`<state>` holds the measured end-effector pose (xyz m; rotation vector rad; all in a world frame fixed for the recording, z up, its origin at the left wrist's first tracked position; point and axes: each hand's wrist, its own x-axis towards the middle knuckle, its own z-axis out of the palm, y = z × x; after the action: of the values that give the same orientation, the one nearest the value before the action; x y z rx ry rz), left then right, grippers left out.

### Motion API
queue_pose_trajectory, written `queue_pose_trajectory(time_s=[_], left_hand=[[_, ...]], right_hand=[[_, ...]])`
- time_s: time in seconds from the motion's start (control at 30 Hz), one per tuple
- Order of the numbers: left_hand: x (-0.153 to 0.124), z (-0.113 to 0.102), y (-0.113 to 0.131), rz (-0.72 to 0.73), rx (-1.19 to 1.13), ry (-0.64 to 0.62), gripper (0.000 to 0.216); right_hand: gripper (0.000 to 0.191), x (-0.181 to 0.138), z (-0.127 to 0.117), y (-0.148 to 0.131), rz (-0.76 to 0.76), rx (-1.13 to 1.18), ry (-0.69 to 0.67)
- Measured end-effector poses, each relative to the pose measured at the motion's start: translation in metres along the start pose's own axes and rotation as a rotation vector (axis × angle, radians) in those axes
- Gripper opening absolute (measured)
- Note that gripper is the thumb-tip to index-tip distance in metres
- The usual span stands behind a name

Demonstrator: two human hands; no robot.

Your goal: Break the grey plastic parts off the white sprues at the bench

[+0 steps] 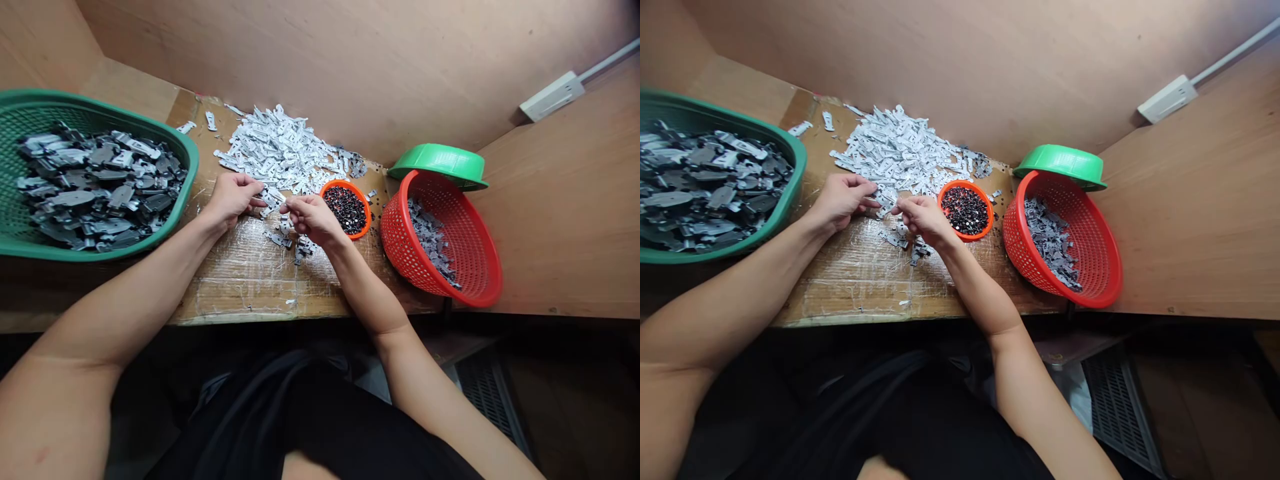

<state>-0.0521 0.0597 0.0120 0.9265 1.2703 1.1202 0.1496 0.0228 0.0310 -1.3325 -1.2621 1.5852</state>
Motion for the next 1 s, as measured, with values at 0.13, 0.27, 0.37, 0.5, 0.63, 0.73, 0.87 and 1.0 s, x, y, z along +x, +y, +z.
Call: queue_pose_trajectory(time_s=[0.13,0.27,0.37,0.5,0.63,0.73,0.87,1.0], left_hand=[[-0.002,0.0,0.002,-0.011,-0.009,-0.01,0.027],[-0.004,0.001,0.004,-0.014,-0.019,-0.01,0.027],[-0.006,0.001,0.005,-0.014,-0.028,-0.011,0.027],[-0.008,0.001,0.008,-0.018,-0.017,-0.003,0.027],[-0.009,0.001,0.011,-0.027,-0.02,0.005,0.028],[-0.009,0.002,0.01,-0.026,-0.014,0.003,0.027],[-0.008,0.002,0.006,-0.006,0.004,0.004,0.027],[-0.008,0.003,0.002,0.026,0.013,0.003,0.029]], right_hand=[[0.041,0.007,0.017,0.005,0.046,0.053,0.049],[0.041,0.01,0.024,0.007,0.053,0.077,0.056],[0.04,0.012,0.028,0.01,0.052,0.091,0.06],[0.041,0.013,0.031,0.015,0.037,0.105,0.078],[0.041,0.012,0.033,0.018,0.024,0.109,0.09],[0.043,0.012,0.033,0.019,0.022,0.097,0.089],[0.045,0.012,0.032,0.021,0.014,0.066,0.104],[0.048,0.011,0.03,0.025,0.032,0.044,0.103]])
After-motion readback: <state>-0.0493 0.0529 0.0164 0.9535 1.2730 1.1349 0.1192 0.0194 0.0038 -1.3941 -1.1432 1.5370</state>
